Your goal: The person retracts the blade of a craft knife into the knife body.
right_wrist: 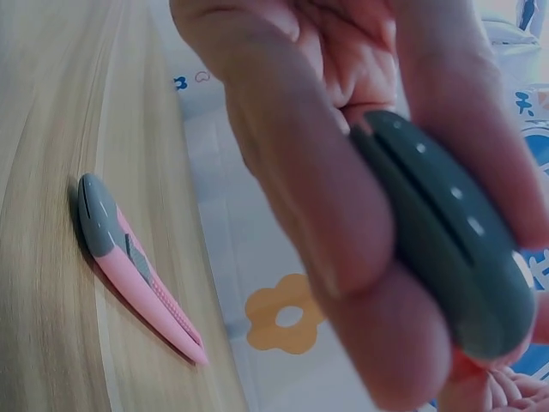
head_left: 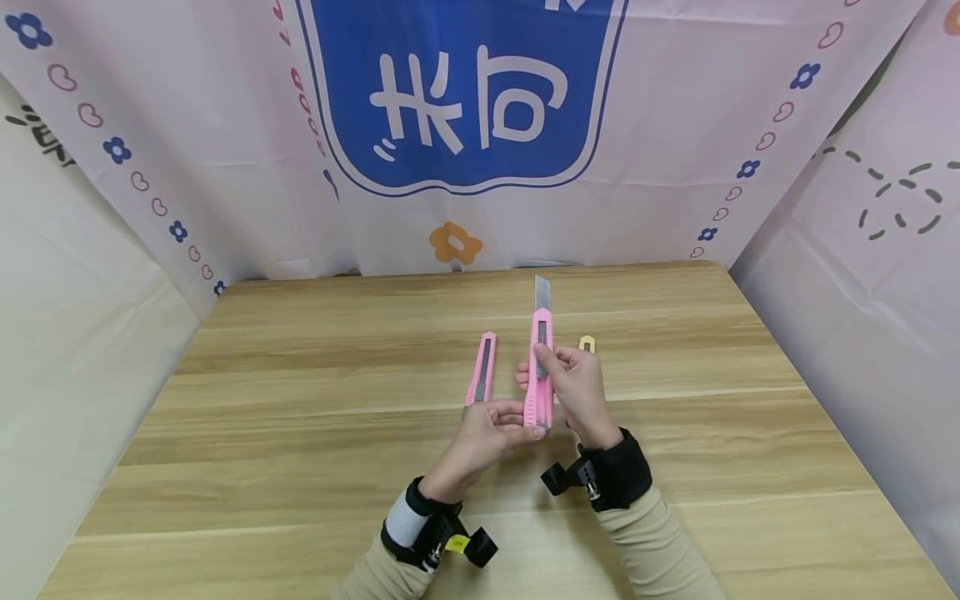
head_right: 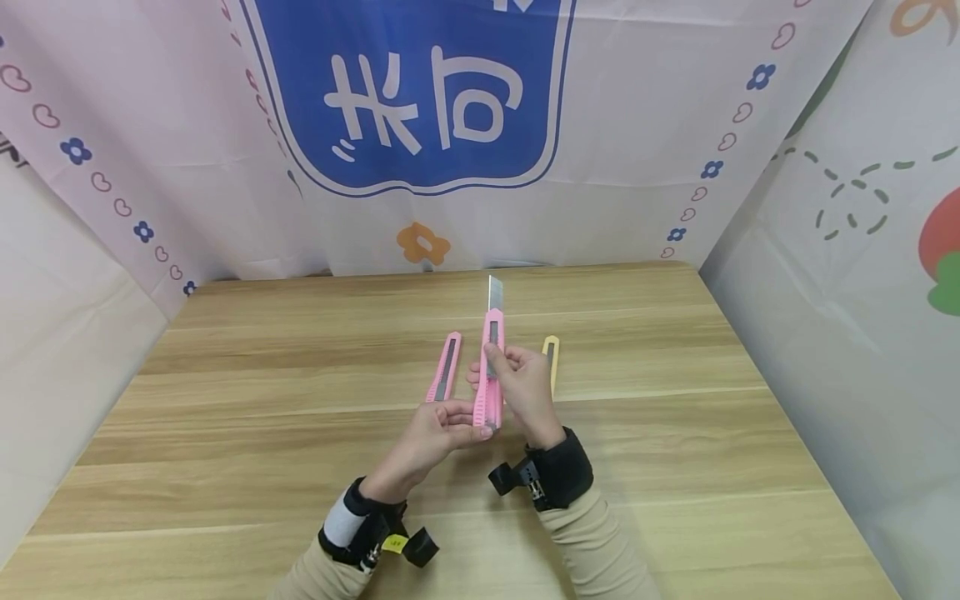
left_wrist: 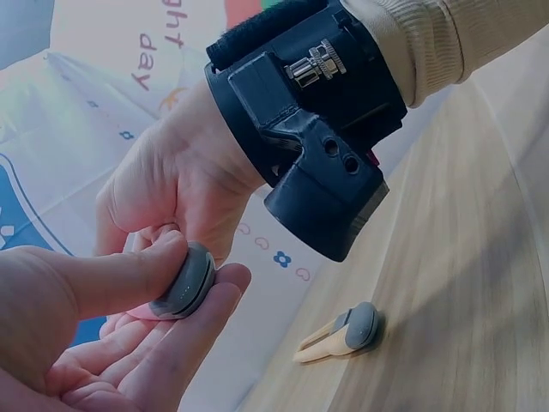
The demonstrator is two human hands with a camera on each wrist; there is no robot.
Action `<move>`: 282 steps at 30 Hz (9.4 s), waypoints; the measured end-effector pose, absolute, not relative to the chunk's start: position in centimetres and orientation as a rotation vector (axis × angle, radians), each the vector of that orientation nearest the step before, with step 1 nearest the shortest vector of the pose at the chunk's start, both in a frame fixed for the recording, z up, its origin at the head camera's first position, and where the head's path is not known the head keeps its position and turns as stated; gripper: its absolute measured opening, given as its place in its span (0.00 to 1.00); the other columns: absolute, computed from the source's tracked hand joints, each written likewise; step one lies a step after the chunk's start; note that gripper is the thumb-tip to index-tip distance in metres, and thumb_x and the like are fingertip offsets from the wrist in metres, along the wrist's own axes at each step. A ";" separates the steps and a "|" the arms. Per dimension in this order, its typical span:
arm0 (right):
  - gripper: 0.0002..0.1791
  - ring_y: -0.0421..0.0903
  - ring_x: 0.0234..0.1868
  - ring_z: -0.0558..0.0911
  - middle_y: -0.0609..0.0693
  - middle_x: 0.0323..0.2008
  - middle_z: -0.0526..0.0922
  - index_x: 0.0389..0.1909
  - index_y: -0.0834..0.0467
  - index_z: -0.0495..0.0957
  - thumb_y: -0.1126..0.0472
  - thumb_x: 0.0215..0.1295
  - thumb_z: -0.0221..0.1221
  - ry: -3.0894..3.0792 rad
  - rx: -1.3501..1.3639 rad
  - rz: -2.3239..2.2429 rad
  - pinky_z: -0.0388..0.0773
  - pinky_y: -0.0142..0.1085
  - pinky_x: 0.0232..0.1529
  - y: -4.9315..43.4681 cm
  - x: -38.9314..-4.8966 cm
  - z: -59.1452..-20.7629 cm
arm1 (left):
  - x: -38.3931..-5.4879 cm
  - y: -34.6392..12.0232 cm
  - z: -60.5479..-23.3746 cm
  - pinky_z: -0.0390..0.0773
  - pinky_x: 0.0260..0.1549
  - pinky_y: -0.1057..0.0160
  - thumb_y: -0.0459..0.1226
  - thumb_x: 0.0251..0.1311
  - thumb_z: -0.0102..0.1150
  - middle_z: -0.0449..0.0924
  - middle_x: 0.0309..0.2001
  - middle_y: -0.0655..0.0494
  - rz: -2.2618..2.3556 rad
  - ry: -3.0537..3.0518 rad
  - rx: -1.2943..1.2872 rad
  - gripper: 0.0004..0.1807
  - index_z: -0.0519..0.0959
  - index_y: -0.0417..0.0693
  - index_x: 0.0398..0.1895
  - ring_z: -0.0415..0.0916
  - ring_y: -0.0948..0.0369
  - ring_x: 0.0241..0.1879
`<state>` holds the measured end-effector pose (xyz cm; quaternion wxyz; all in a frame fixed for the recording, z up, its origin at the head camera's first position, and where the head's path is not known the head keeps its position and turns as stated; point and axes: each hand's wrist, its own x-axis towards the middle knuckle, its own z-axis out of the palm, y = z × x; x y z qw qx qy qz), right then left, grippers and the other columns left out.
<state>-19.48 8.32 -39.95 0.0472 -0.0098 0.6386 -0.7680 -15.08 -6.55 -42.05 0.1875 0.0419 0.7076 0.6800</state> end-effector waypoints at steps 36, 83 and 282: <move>0.20 0.38 0.29 0.88 0.41 0.24 0.88 0.53 0.80 0.69 0.66 0.70 0.52 1.883 -0.106 -2.362 0.87 0.35 0.40 8.4 -19.4 -39.9 | -15.2 -6.8 -42.0 0.85 0.49 0.56 0.28 0.55 0.64 0.84 0.46 0.35 1.932 1.936 0.103 0.19 0.77 0.29 0.50 0.87 0.60 0.40; 0.21 0.40 0.23 0.87 0.45 0.20 0.88 0.45 0.81 0.73 0.62 0.68 0.56 1.915 -0.086 -2.410 0.88 0.37 0.34 7.9 -19.7 -40.5 | -15.0 -6.1 -42.0 0.86 0.44 0.67 0.27 0.55 0.63 0.83 0.45 0.32 2.006 2.006 0.123 0.18 0.78 0.28 0.50 0.87 0.54 0.42; 0.19 0.39 0.30 0.88 0.47 0.27 0.89 0.52 0.72 0.75 0.59 0.71 0.53 1.897 0.032 -2.293 0.87 0.33 0.39 7.7 -19.7 -40.5 | -15.1 -6.5 -41.9 0.84 0.50 0.52 0.28 0.58 0.62 0.84 0.45 0.34 2.108 1.928 0.022 0.17 0.77 0.30 0.51 0.86 0.50 0.43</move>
